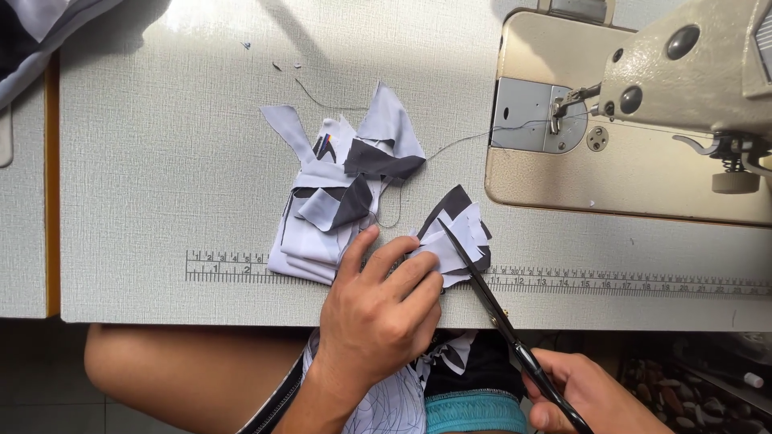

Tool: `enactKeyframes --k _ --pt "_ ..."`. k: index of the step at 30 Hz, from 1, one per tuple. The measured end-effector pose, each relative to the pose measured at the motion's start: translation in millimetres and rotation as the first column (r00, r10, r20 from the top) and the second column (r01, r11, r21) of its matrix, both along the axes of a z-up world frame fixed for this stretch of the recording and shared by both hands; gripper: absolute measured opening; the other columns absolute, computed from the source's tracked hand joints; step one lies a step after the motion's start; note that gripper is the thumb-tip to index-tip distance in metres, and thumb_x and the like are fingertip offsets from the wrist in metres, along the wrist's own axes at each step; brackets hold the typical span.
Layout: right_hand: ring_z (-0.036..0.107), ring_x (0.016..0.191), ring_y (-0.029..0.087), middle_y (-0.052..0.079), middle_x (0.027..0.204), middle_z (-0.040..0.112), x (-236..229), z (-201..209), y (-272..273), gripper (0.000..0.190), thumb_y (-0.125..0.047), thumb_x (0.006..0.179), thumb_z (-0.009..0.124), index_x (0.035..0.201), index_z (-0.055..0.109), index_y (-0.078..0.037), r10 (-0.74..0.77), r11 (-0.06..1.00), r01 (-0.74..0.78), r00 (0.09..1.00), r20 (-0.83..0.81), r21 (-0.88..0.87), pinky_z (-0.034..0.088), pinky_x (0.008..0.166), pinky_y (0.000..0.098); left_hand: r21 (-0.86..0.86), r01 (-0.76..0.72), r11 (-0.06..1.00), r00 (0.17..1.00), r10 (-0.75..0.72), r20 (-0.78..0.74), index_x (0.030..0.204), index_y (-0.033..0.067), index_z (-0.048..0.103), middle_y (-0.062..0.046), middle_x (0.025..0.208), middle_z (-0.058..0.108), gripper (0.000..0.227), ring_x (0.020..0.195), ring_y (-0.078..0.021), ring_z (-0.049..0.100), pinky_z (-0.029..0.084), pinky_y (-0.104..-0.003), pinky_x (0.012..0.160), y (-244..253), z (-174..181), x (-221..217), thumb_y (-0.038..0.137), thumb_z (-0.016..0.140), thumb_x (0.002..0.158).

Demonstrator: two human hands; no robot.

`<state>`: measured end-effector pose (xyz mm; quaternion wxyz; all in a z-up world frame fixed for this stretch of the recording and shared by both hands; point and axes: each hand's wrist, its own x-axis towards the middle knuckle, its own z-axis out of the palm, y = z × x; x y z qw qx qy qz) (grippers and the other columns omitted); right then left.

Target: Trimming excess material from sewn fabric pieces using scissors at a sewing workstation.

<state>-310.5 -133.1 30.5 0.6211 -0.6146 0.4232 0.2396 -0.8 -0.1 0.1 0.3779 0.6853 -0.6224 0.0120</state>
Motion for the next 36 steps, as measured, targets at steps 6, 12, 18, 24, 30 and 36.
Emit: enactKeyframes --k 6,12,18,24,30,36 --pt "0.045 0.074 0.016 0.000 0.080 0.052 -2.4 -1.4 1.5 0.069 -0.072 0.082 0.092 0.081 0.062 -0.010 -0.070 0.995 0.066 0.996 0.060 0.069 0.035 0.064 0.0366 0.000 0.001 1.000 1.000 -0.001 0.003 0.095 0.0104 0.072 -0.002 0.115 0.076 0.007 0.117 -0.0287 0.073 0.048 -0.057 0.118 0.7 -1.9 -0.5 0.008 0.072 0.101" --pt "0.043 0.071 0.016 0.002 0.077 0.054 1.1 3.9 -1.2 0.071 -0.072 0.078 0.094 0.083 0.063 -0.008 -0.108 0.985 0.099 0.992 0.058 0.143 0.035 0.063 0.0366 -0.009 0.013 1.000 1.000 -0.013 0.009 0.094 0.0103 0.072 -0.003 0.114 0.076 0.008 0.115 -0.0292 0.073 0.051 -0.057 0.116 0.0 -0.7 0.9 0.008 0.074 0.102" --pt "0.042 0.072 0.016 0.003 0.079 0.056 9.9 9.5 -9.1 0.080 -0.083 0.072 0.087 0.087 0.065 -0.008 -0.034 0.991 0.027 0.998 0.054 0.131 0.036 0.063 0.0362 -0.026 0.020 0.999 1.000 -0.020 -0.003 0.093 0.0097 0.070 -0.003 0.113 0.075 0.012 0.115 -0.0294 0.074 0.053 -0.056 0.114 -0.4 0.8 1.8 0.008 0.071 0.105" --pt "0.041 0.071 0.016 0.001 0.077 0.053 9.0 9.9 -13.4 0.080 -0.083 0.072 0.088 0.086 0.063 -0.009 0.025 0.997 -0.027 0.999 0.033 0.077 0.036 0.062 0.0367 -0.031 0.032 0.999 0.999 -0.033 -0.028 0.094 0.0085 0.071 -0.005 0.115 0.076 0.012 0.115 -0.0297 0.074 0.051 -0.057 0.115 0.2 1.0 3.2 0.007 0.069 0.106" --pt "0.041 0.072 0.015 0.000 0.081 0.049 -1.8 1.6 -13.5 0.063 -0.057 0.088 0.099 0.085 0.059 -0.008 -0.051 0.991 0.045 0.998 0.042 0.127 0.032 0.060 0.0368 -0.028 0.012 1.000 1.000 -0.012 -0.023 0.092 0.0086 0.070 -0.005 0.115 0.076 0.011 0.115 -0.0297 0.074 0.052 -0.056 0.115 1.3 -0.3 2.1 0.007 0.070 0.103" --pt "0.044 0.076 0.015 -0.001 0.084 0.049 3.6 3.6 -13.2 0.050 -0.030 0.104 0.100 0.083 0.060 -0.009 -0.039 0.998 0.042 0.998 -0.050 0.050 0.035 0.067 0.0349 -0.021 -0.006 1.000 1.000 0.005 -0.028 0.094 0.0074 0.072 -0.008 0.117 0.076 0.010 0.116 -0.0290 0.074 0.053 -0.055 0.116 0.8 -0.4 1.4 0.008 0.070 0.104"
